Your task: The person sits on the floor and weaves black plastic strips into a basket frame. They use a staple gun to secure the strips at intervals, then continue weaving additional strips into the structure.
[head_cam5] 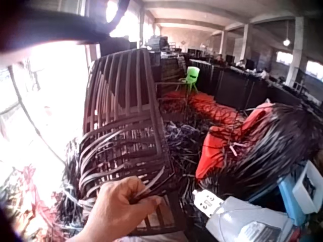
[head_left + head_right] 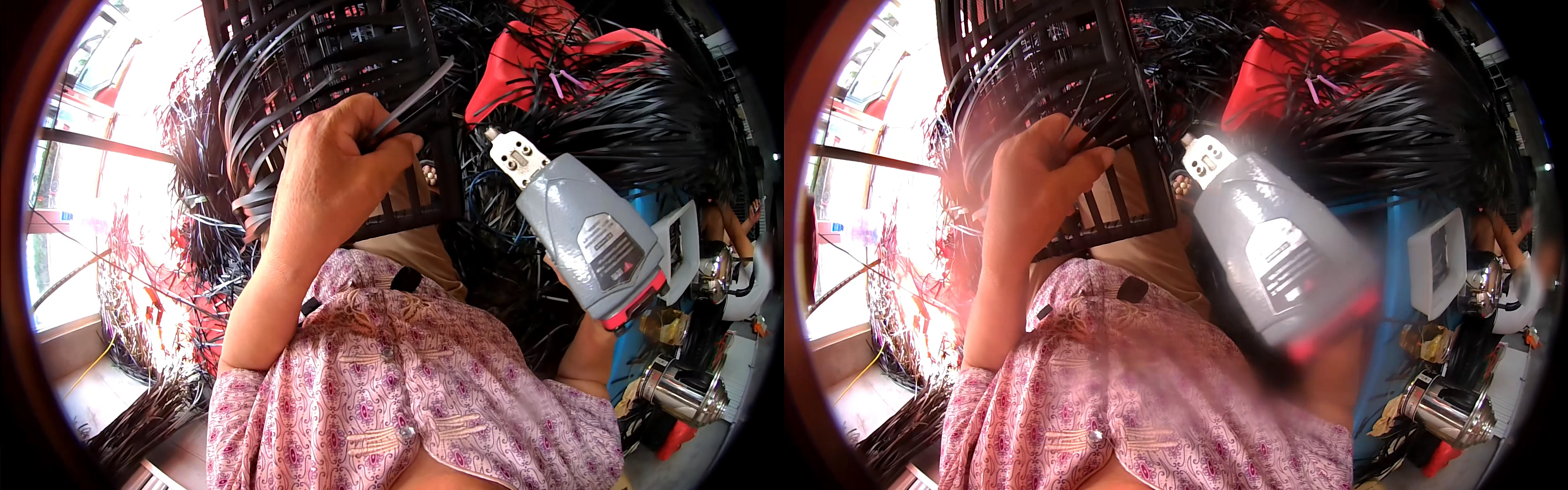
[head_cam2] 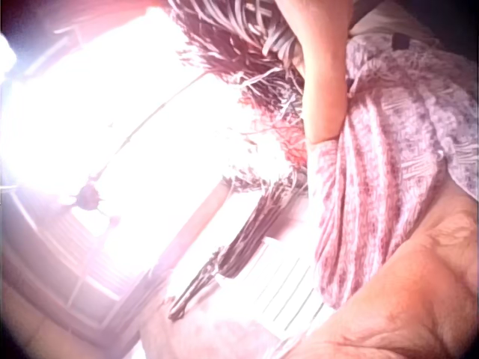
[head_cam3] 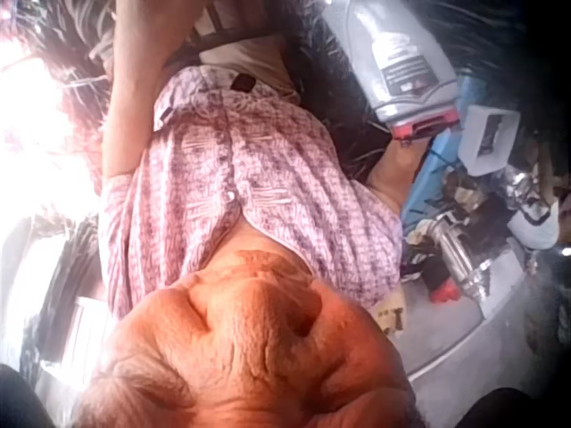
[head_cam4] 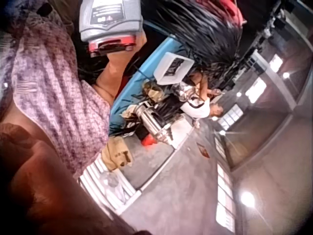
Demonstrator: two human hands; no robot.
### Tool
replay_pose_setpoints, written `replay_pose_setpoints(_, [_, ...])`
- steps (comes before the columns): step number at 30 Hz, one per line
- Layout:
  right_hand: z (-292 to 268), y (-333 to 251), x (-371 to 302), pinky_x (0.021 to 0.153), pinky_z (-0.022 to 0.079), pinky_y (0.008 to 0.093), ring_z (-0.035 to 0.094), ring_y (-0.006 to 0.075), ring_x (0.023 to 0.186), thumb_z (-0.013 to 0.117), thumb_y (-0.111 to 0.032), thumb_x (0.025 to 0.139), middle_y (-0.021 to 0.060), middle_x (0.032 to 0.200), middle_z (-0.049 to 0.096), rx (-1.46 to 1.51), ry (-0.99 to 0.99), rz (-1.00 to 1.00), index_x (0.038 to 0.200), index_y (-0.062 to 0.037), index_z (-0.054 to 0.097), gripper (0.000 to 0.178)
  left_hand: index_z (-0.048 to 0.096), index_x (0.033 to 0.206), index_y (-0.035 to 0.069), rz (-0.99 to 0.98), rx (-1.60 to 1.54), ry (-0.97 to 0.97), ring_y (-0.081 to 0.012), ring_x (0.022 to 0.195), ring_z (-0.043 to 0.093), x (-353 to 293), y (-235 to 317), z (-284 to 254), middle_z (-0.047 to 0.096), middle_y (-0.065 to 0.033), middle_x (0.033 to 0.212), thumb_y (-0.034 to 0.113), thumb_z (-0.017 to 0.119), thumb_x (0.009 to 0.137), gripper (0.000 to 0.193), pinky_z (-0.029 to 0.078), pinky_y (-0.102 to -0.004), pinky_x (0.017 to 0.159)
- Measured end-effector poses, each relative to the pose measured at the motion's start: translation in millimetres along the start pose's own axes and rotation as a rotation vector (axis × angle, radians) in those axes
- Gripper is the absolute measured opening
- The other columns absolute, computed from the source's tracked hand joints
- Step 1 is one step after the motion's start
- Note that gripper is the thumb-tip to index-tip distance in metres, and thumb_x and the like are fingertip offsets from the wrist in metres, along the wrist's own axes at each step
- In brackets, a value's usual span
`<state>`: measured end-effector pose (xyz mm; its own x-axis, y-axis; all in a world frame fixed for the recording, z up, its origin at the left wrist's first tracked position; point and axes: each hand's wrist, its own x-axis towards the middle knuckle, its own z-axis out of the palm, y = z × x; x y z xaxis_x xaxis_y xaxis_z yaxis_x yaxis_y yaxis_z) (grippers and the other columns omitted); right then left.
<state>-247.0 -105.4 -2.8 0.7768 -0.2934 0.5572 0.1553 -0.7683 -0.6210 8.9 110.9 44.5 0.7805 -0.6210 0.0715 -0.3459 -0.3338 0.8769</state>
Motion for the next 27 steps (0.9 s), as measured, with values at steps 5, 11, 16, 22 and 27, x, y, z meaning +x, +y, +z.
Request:
replay_pose_setpoints(5, [8.3, -16.1, 15.5, 0.076, 0.053, 0.0331, 0.068, 0.0244, 0.086, 0.077, -0.021, 0.079, 0.0117, 0.101, 0.069, -0.012, -0.060, 0.064, 0.110, 0.0004, 0.064, 0.040, 0.058, 0.071, -0.004, 0.094, 0.077, 0.053, -0.0273, 0.051, 0.056, 3.7, -4.0, -0.4, 0.057, -0.0167, 0.059, 0.015, 0.070, 0.079, 0.024, 0.042, -0.0379, 0.052])
replay_pose_setpoints(11, [16.3, -44.9, 29.9, 0.075, 0.053, 0.0329, 0.068, 0.0241, 0.085, 0.076, -0.021, 0.080, 0.0118, 0.100, 0.069, -0.082, -0.114, 0.156, 0.110, 0.0007, 0.065, 0.038, 0.050, 0.070, -0.002, 0.081, 0.042, 0.061, -0.0097, 0.055, 0.037, 2.7, -3.3, 7.6, 0.043, -0.0044, 0.056, 0.012, 0.072, 0.081, 0.028, 0.033, -0.0314, 0.050])
replay_pose_setpoints(16, [30.3, -59.7, 42.9, 0.074, 0.054, 0.0327, 0.069, 0.0238, 0.084, 0.075, -0.020, 0.081, 0.0118, 0.099, 0.070, -0.109, -0.156, 0.171, 0.110, 0.0009, 0.065, 0.037, 0.059, 0.072, -0.003, 0.048, 0.099, 0.065, -0.0368, 0.060, 0.062, 0.1, 0.3, 3.3, 0.061, -0.0195, 0.063, 0.015, 0.068, 0.077, 0.021, 0.046, -0.0410, 0.056])
replay_pose_setpoints(22, [32.6, -72.6, 55.7, 0.073, 0.054, 0.0324, 0.069, 0.0235, 0.082, 0.073, -0.019, 0.082, 0.0118, 0.098, 0.070, -0.133, -0.179, 0.192, 0.109, 0.0013, 0.065, 0.035, 0.059, 0.072, -0.002, 0.088, 0.092, 0.073, -0.0375, 0.064, 0.063, 0.5, -3.7, 5.2, 0.063, -0.0194, 0.066, 0.014, 0.067, 0.076, 0.018, 0.047, -0.0425, 0.059])
replay_pose_setpoints(27, [33.6, -79.8, 63.3, 0.072, 0.054, 0.0322, 0.070, 0.0233, 0.081, 0.072, -0.019, 0.083, 0.0119, 0.098, 0.071, -0.146, -0.197, 0.205, 0.109, 0.0015, 0.066, 0.034, 0.059, 0.071, -0.001, 0.080, 0.103, 0.070, -0.0377, 0.068, 0.064, 0.1, -2.5, 5.1, 0.063, -0.0191, 0.068, 0.013, 0.066, 0.074, 0.016, 0.048, -0.0438, 0.062])
